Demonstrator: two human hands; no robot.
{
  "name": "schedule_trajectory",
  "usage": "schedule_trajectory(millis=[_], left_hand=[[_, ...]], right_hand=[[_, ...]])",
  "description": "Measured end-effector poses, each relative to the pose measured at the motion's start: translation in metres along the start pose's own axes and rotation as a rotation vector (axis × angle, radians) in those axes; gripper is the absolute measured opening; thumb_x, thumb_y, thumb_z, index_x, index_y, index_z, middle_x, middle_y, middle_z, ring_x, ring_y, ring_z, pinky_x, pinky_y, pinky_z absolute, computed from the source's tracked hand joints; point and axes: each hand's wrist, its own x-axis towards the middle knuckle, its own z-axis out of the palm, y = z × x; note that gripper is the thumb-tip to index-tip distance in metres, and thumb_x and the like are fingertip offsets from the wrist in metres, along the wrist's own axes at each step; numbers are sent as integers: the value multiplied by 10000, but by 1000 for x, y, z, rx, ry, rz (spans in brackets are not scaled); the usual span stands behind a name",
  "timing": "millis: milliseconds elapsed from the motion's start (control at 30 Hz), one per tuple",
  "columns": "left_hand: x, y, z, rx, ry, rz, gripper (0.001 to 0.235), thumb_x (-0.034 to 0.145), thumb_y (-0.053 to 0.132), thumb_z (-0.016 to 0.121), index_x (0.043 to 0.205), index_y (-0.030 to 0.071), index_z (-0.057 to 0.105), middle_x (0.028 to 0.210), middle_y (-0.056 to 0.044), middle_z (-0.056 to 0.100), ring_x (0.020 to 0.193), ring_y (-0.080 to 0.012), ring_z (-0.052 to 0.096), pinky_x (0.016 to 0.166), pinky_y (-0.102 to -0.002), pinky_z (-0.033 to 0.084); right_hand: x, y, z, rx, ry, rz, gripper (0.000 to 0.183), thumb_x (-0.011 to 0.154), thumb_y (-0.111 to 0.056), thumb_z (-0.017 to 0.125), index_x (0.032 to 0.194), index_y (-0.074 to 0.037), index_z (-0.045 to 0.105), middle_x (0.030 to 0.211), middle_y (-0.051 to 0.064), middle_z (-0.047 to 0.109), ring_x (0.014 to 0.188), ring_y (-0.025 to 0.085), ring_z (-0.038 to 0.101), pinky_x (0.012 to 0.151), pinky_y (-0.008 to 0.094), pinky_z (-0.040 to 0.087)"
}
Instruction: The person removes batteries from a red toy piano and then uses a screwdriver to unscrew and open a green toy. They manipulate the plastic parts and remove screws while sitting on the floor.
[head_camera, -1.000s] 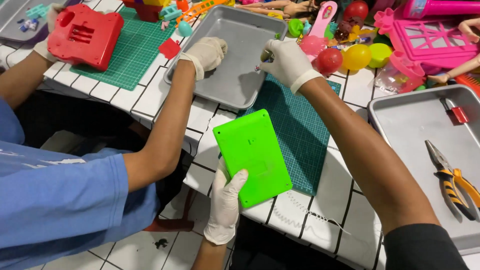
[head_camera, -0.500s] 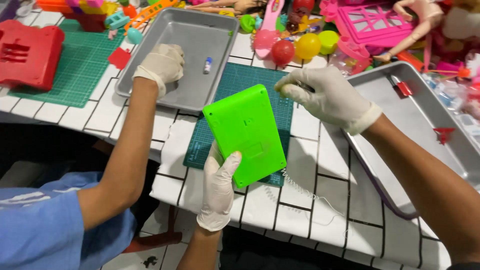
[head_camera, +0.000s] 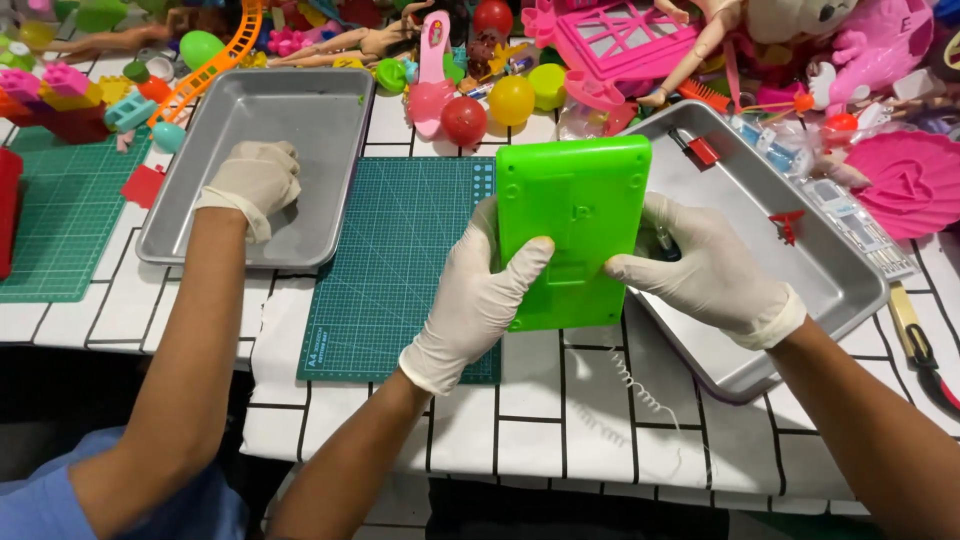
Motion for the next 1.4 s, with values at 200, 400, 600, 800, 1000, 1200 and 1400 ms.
schedule_trajectory(millis=[200,400,600,800,1000,1200,1400], left_hand=[[24,-10,6,27,107,-50,558,882,346,782,1329,111,544,1043,-82,638,962,-207,623,881,-452,603],[36,-17,4,-33,170,-61,586,788,358,868,1247,128,584,1025,-56,677,949,-179,643,861,-433,604],[34,-32,4,-17,157,-46,632,743,421,884,1236,144,602,1043,-58,696,960,-194,677,865,-443,605],[27,-49,-1,-6,196,31,568,720,379,898,1165,152,626,987,-48,729,935,-163,697,821,-405,627],[26,-57,0,-82,199,6,639,704,348,914,1218,146,594,1057,-53,716,993,-173,678,848,-425,622],[26,-56,2,-80,223,14,691,689,372,921,1243,146,575,1087,-58,699,1024,-183,678,877,-432,623],[27,-43,1,-74,176,-27,687,717,375,911,1257,140,557,1091,-72,678,1021,-206,667,897,-464,609]], right_hand=[[5,-30,1,33,-26,10,331,783,-175,926,1045,-73,751,648,36,571,593,131,482,546,283,430],[17,-30,1,-27,-30,8,341,784,-216,928,1025,-60,744,624,47,521,583,144,466,541,300,424],[16,-10,5,80,42,42,468,730,-199,943,1128,-61,739,738,122,635,699,211,557,721,396,535],[15,-12,19,6,44,-51,504,745,-236,930,1187,-110,722,872,111,751,850,187,651,883,426,560],[12,-14,23,-62,37,-55,486,738,-243,939,1158,-128,725,864,104,756,852,189,665,860,428,557],[9,-14,23,-106,22,13,446,770,-254,913,1155,-134,721,874,103,765,824,247,693,846,468,561],[11,-23,19,-32,12,61,425,765,-217,913,1130,-103,727,817,120,741,727,210,621,713,410,563]])
